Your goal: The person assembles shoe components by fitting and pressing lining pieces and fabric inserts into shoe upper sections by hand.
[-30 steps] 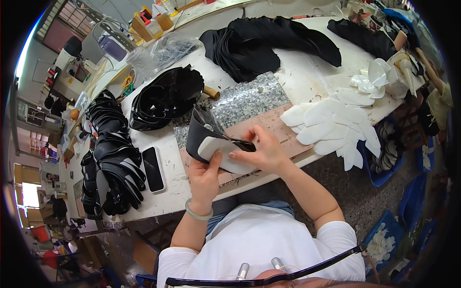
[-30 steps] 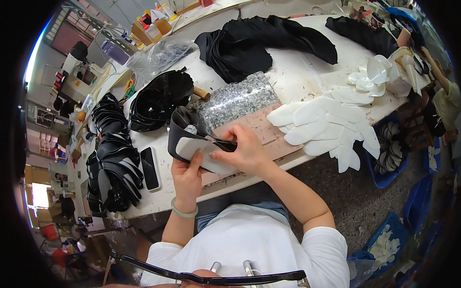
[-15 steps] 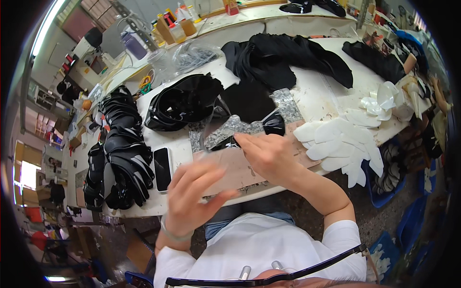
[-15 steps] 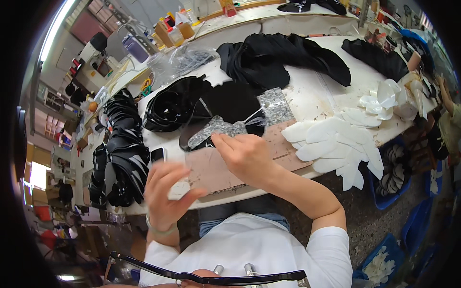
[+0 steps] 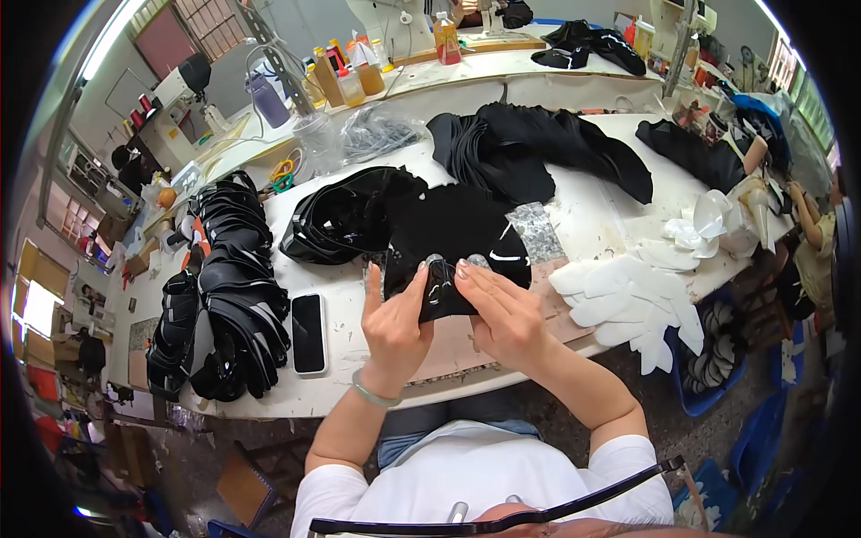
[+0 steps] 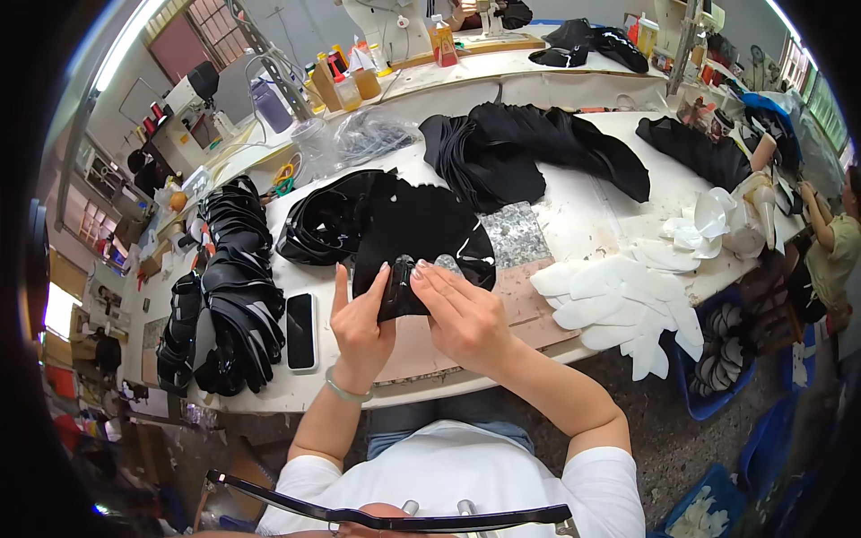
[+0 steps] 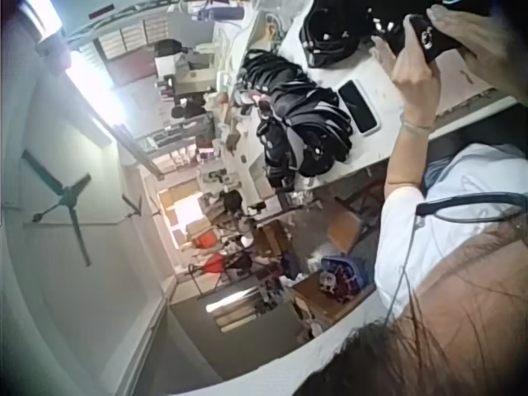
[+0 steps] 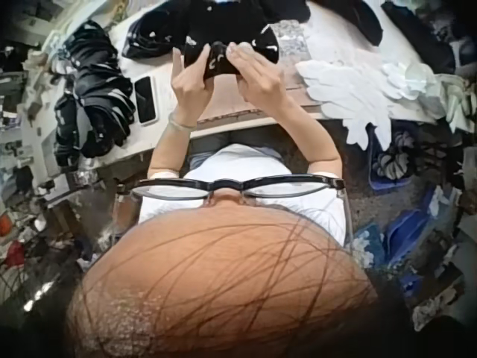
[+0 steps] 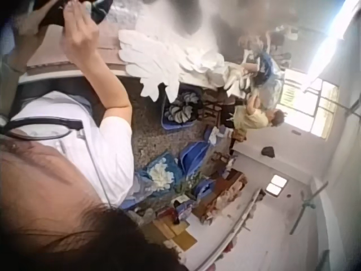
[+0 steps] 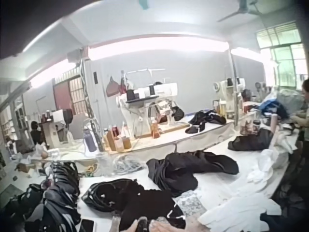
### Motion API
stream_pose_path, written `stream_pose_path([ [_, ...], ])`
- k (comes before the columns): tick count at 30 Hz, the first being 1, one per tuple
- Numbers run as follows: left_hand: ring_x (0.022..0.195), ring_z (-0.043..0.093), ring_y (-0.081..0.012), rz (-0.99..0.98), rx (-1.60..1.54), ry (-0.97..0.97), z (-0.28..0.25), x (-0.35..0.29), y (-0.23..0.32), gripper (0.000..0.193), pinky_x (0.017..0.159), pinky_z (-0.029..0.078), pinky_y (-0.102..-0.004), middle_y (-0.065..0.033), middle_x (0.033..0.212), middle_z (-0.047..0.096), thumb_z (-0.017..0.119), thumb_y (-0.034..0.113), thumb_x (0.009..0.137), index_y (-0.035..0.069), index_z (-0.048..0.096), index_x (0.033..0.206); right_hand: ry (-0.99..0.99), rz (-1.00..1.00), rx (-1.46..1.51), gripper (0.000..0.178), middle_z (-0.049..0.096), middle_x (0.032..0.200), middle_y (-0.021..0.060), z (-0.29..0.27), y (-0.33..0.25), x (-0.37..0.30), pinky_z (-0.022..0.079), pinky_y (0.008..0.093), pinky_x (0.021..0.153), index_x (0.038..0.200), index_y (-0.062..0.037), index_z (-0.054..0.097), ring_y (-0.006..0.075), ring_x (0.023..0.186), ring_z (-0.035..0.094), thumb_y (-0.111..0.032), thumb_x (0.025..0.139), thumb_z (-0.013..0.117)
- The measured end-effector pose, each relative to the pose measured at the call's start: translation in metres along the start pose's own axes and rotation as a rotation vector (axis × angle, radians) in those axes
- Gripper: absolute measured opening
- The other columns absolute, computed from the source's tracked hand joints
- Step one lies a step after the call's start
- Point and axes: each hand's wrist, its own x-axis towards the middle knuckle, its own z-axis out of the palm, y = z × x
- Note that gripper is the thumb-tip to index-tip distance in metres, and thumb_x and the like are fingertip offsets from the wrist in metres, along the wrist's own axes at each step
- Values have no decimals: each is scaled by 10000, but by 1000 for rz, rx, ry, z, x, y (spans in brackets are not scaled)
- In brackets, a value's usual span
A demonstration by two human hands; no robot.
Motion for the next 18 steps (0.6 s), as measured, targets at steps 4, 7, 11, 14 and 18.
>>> stream_pose_path([
  [4,733,656,-297,-24,-161,224,11,-6,-1,632,1042,381,-462,-198,921,668,530,-153,596,-76,550,1222,145,35,201,588,633,1096,225,8,-1,-4,550,357,809,1164,81,532,331,975,657,98,586,636],
  [7,1076,599,-386,-56,-306,236,11,-7,-2,654,923,487,-422,-252,1185,587,518,-184,605,-75,519,1249,-111,267,105,742,580,1203,236,0,-12,-2,524,358,822,1281,61,467,347,1002,639,167,550,537],
  [11,1011,632,-348,-204,-371,212,16,-8,-9,570,872,507,-389,-220,1131,620,587,-136,689,-46,527,1249,37,279,180,683,600,1169,241,-5,-13,12,517,345,840,1254,75,496,358,986,643,212,586,464],
  [14,897,669,-316,-172,-396,5,0,-11,-19,492,758,533,-358,-181,1004,667,597,-99,742,-26,554,1226,44,374,168,623,645,1090,217,-14,-5,24,516,331,841,1234,20,540,330,988,656,203,645,454],
  [18,682,690,-232,-459,-720,-175,-13,-19,-18,180,604,525,-292,-126,778,687,568,-8,863,-35,618,1035,-6,195,56,587,655,1043,158,-17,20,47,538,374,724,1181,-56,596,334,867,656,152,633,576],
])
